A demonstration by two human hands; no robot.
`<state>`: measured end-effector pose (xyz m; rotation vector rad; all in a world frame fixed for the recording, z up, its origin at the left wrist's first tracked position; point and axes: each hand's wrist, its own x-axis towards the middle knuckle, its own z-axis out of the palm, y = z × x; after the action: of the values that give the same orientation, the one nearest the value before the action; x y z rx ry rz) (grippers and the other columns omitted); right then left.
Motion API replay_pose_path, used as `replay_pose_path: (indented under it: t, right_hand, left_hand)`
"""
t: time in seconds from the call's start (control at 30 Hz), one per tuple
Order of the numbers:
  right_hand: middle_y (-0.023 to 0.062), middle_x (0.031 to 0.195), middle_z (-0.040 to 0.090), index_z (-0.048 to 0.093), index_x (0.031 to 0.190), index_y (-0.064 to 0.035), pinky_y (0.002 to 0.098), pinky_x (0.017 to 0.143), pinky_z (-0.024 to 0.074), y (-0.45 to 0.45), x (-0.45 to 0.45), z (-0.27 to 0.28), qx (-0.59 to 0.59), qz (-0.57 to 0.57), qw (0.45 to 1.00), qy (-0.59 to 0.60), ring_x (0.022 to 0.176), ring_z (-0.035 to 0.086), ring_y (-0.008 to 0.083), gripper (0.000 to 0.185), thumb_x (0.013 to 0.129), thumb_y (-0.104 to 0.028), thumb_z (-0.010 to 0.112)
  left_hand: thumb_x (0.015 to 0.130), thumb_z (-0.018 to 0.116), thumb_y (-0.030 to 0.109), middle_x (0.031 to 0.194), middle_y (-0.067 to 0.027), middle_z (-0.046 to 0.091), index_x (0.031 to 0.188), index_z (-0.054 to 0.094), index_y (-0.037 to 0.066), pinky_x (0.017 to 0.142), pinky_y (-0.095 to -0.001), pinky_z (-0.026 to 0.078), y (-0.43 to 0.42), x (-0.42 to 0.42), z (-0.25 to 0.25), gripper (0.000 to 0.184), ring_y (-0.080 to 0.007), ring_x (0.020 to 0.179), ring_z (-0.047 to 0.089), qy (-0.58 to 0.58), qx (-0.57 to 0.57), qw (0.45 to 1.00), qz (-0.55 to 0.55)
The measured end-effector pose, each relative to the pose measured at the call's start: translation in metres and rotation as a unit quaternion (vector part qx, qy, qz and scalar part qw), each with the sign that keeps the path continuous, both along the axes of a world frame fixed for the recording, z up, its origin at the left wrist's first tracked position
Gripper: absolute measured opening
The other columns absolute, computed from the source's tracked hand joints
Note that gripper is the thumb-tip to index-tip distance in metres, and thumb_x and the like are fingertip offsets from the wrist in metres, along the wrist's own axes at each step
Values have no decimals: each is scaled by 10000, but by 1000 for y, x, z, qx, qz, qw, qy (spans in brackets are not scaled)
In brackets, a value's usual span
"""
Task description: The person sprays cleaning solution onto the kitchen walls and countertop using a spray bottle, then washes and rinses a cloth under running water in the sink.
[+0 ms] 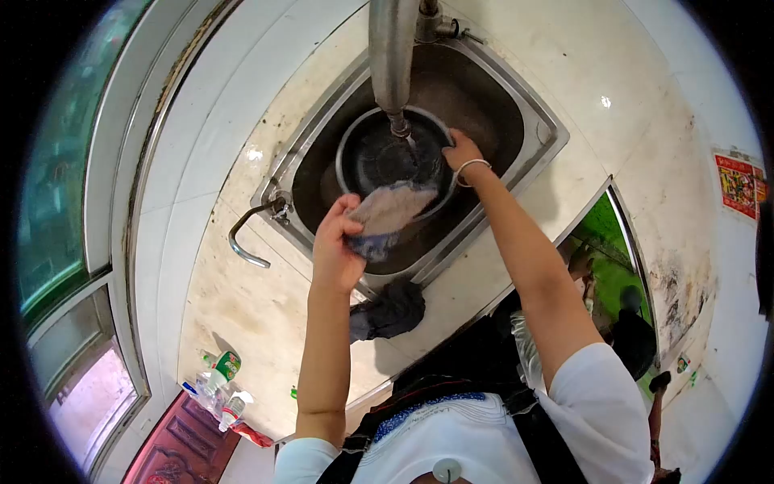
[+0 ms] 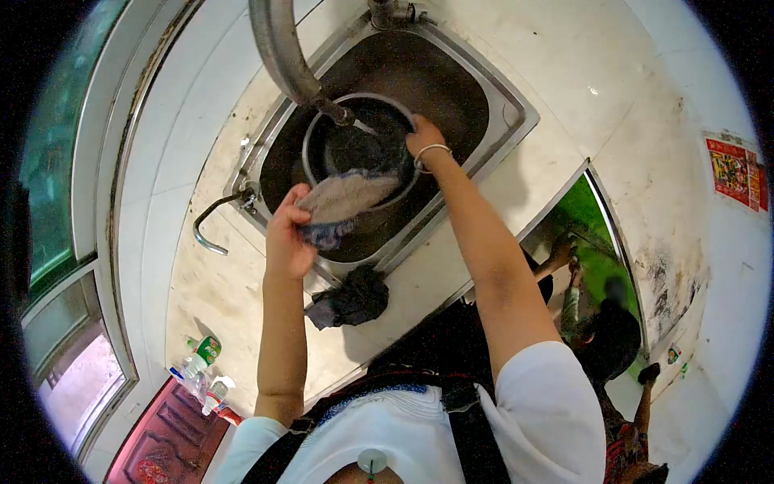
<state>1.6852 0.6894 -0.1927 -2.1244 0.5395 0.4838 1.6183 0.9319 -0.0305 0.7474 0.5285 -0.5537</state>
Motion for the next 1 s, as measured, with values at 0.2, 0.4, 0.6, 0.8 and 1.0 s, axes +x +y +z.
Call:
replay_pose_path:
  t: [0.2, 0.4, 0.6, 0.8, 1.0]
  right_hand:
    - [203, 1239, 525, 500, 1234, -36, 397, 938, 430, 31, -9, -15, 25, 136, 979, 152, 1078, 539, 366, 398, 843, -111, 499]
    - [156, 1243, 524, 488, 1234, -67, 412, 923, 441, 36, 19, -39, -208, 352, 912, -21, 1095, 529, 334, 374, 877, -179, 502]
    - [170, 1303, 458, 459, 1267, -66, 405, 964, 422, 50, 38, 25, -191, 447, 866, 121, 1147, 495, 333, 423, 863, -177, 517]
    - [187, 1282, 484, 459, 1255, -32, 390, 911, 444, 43, 20, -131, -146, 388, 905, -98, 1108, 526, 315, 470, 832, -217, 549]
    - [176, 1355, 432, 392, 1351, -160, 453, 1005, 358, 50, 33, -95, -172, 423, 886, 79, 1212, 451, 353, 499, 906, -385, 413]
  left_hand:
    - [645, 430, -40, 976, -114, 555, 934, 471, 42, 839, -369, 505, 6, -27, -1, 303, -258, 945, 577, 70, 9, 997, 24]
    - [647, 443, -53, 932, -95, 546, 913, 462, 39, 826, -330, 504, 16, -40, -12, 283, -229, 913, 579, 87, -4, 996, 31]
    - [660, 438, -51, 908, -81, 546, 901, 459, 40, 804, -307, 498, 27, -43, -21, 259, -211, 891, 578, 77, -23, 996, 38]
    - [660, 437, -54, 929, -91, 558, 896, 466, 53, 799, -319, 501, 28, -37, -15, 261, -211, 891, 578, 85, 11, 995, 54]
    - [671, 429, -64, 944, -99, 563, 899, 465, 50, 814, -318, 495, 36, -42, -22, 258, -216, 899, 583, 77, -18, 995, 57]
